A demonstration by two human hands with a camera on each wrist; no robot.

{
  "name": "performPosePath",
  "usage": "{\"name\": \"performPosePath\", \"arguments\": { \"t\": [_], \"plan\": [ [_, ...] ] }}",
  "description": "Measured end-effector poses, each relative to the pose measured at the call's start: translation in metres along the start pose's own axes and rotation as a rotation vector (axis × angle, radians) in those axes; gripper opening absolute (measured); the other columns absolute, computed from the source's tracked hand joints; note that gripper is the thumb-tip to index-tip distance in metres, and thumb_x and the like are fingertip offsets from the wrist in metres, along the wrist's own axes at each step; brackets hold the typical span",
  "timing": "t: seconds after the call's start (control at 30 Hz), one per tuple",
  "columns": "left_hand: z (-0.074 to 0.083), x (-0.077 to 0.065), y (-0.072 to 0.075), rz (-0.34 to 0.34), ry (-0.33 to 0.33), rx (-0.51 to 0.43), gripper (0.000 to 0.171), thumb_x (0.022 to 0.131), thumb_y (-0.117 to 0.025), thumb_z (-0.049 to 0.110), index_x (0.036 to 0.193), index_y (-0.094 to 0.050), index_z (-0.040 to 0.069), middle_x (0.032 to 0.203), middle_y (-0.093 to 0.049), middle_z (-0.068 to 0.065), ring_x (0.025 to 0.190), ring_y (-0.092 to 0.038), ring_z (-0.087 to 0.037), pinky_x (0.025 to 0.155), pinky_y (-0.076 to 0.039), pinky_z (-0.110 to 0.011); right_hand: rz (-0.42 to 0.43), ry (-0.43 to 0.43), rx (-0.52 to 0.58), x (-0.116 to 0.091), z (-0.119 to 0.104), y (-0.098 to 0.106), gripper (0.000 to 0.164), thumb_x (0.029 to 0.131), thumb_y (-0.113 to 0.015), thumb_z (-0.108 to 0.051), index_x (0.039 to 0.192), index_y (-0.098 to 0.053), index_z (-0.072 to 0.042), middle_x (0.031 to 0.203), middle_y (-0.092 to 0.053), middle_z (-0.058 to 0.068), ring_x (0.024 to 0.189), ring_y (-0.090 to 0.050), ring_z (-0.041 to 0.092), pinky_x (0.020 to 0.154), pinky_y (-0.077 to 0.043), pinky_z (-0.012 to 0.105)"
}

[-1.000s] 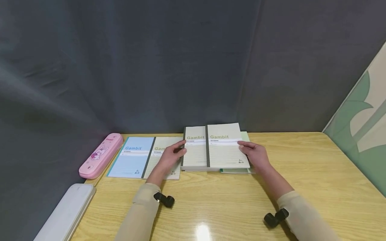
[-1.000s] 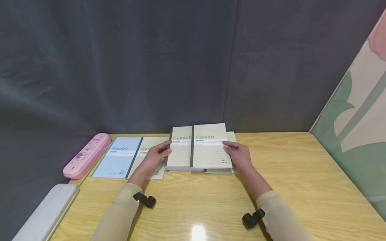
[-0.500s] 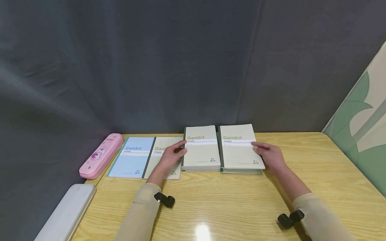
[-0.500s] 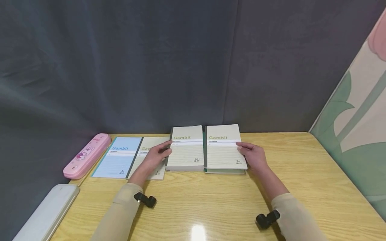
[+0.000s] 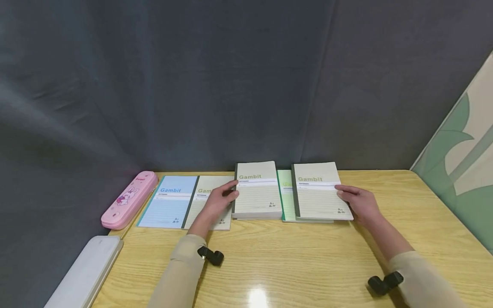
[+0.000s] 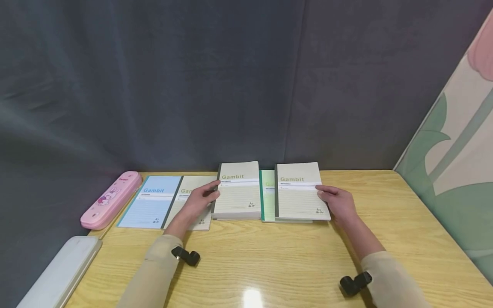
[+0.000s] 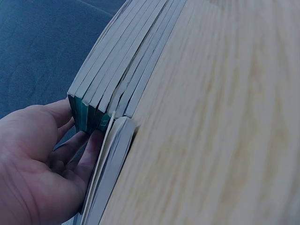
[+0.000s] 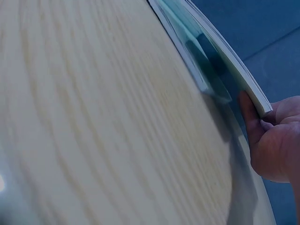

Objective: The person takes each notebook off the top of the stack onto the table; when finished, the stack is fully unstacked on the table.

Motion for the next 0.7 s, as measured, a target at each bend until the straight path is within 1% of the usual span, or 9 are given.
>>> {"name": "performPosePath", "arguments": {
  "t": [0.07, 0.17, 0.23, 0.3, 0.33, 0.43, 0.57, 0.63, 0.7],
  "plan": [
    [0.0, 0.0, 0.0, 0.003, 0.002, -0.004, 0.047, 0.1, -0.066, 0.021, 0.147, -0.057, 0.019, 0.148, -0.053, -0.009, 0.132, -0.05, -0.027, 0.108, -0.042, -0.044, -0.003, -0.01, 0.01, -0.001, 0.003, 0.005, 0.042, 0.101, -0.066, -0.02, 0.135, -0.063, 0.004, 0.141, -0.052, 0.019, 0.09, -0.056, -0.005, 0.074, -0.053, 0.018],
    [0.0, -0.001, 0.0, 0.001, -0.001, -0.012, 0.047, 0.1, -0.066, 0.021, 0.146, -0.057, 0.019, 0.148, -0.053, -0.009, 0.132, -0.05, -0.028, 0.108, -0.042, -0.045, -0.003, -0.034, 0.058, -0.003, 0.007, 0.013, 0.033, 0.1, -0.067, -0.02, 0.129, -0.071, -0.005, 0.124, -0.063, 0.001, 0.088, -0.058, -0.002, 0.072, -0.055, 0.02],
    [0.0, -0.001, 0.0, -0.002, -0.005, -0.014, 0.047, 0.1, -0.066, 0.022, 0.146, -0.057, 0.019, 0.148, -0.052, -0.009, 0.133, -0.049, -0.028, 0.109, -0.042, -0.045, -0.004, -0.043, 0.081, -0.004, 0.01, 0.018, 0.027, 0.099, -0.068, -0.02, 0.124, -0.075, -0.011, 0.111, -0.063, -0.011, 0.086, -0.06, 0.0, 0.071, -0.056, 0.022],
    [0.001, -0.001, 0.0, -0.005, -0.009, -0.011, 0.047, 0.1, -0.066, 0.023, 0.147, -0.057, 0.018, 0.148, -0.052, -0.01, 0.133, -0.049, -0.029, 0.109, -0.041, -0.046, -0.004, -0.052, 0.095, -0.005, 0.012, 0.022, 0.025, 0.099, -0.068, -0.02, 0.122, -0.076, -0.014, 0.106, -0.063, -0.016, 0.084, -0.061, 0.0, 0.07, -0.056, 0.023],
    [0.001, -0.001, 0.0, -0.007, -0.01, -0.009, 0.048, 0.1, -0.067, 0.023, 0.147, -0.057, 0.018, 0.148, -0.052, -0.01, 0.133, -0.049, -0.029, 0.11, -0.041, -0.046, -0.002, -0.055, 0.092, -0.005, 0.013, 0.024, 0.025, 0.099, -0.068, -0.02, 0.122, -0.076, -0.014, 0.108, -0.063, -0.014, 0.084, -0.06, 0.0, 0.07, -0.056, 0.023],
    [0.0, -0.001, 0.0, -0.009, -0.007, 0.003, 0.048, 0.1, -0.066, 0.024, 0.147, -0.057, 0.019, 0.149, -0.052, -0.009, 0.134, -0.049, -0.028, 0.11, -0.041, -0.045, -0.003, -0.064, 0.06, -0.006, 0.015, 0.027, 0.031, 0.1, -0.067, -0.021, 0.127, -0.073, -0.009, 0.125, -0.061, 0.002, 0.086, -0.06, -0.002, 0.071, -0.057, 0.023],
    [0.001, -0.001, 0.001, -0.003, -0.002, 0.013, 0.047, 0.101, -0.066, 0.023, 0.147, -0.057, 0.019, 0.15, -0.051, -0.008, 0.134, -0.049, -0.028, 0.11, -0.041, -0.044, -0.003, -0.07, 0.019, -0.006, 0.019, 0.029, 0.038, 0.101, -0.066, -0.023, 0.133, -0.067, -0.003, 0.145, -0.046, 0.022, 0.087, -0.058, -0.003, 0.072, -0.057, 0.024],
    [0.002, -0.001, 0.002, -0.001, 0.0, 0.013, 0.047, 0.101, -0.066, 0.022, 0.147, -0.057, 0.018, 0.15, -0.051, -0.008, 0.134, -0.049, -0.028, 0.111, -0.04, -0.044, 0.002, -0.068, 0.005, -0.006, 0.021, 0.032, 0.039, 0.101, -0.065, -0.023, 0.134, -0.066, -0.002, 0.148, -0.042, 0.026, 0.087, -0.058, -0.003, 0.072, -0.057, 0.024],
    [0.002, -0.001, 0.001, -0.005, -0.003, 0.013, 0.047, 0.101, -0.066, 0.022, 0.147, -0.057, 0.018, 0.15, -0.051, -0.009, 0.135, -0.048, -0.028, 0.111, -0.039, -0.044, 0.007, -0.07, 0.006, -0.007, 0.023, 0.034, 0.038, 0.101, -0.065, -0.023, 0.133, -0.067, -0.003, 0.147, -0.043, 0.026, 0.086, -0.059, -0.003, 0.071, -0.058, 0.024]
  ]
}}
Point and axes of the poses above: each hand's wrist, its own x-axis towards the middle knuckle, its own y-axis out of the back of the hand, z = x × y, the point moved 5 cm from there along x, towards the middle knuckle
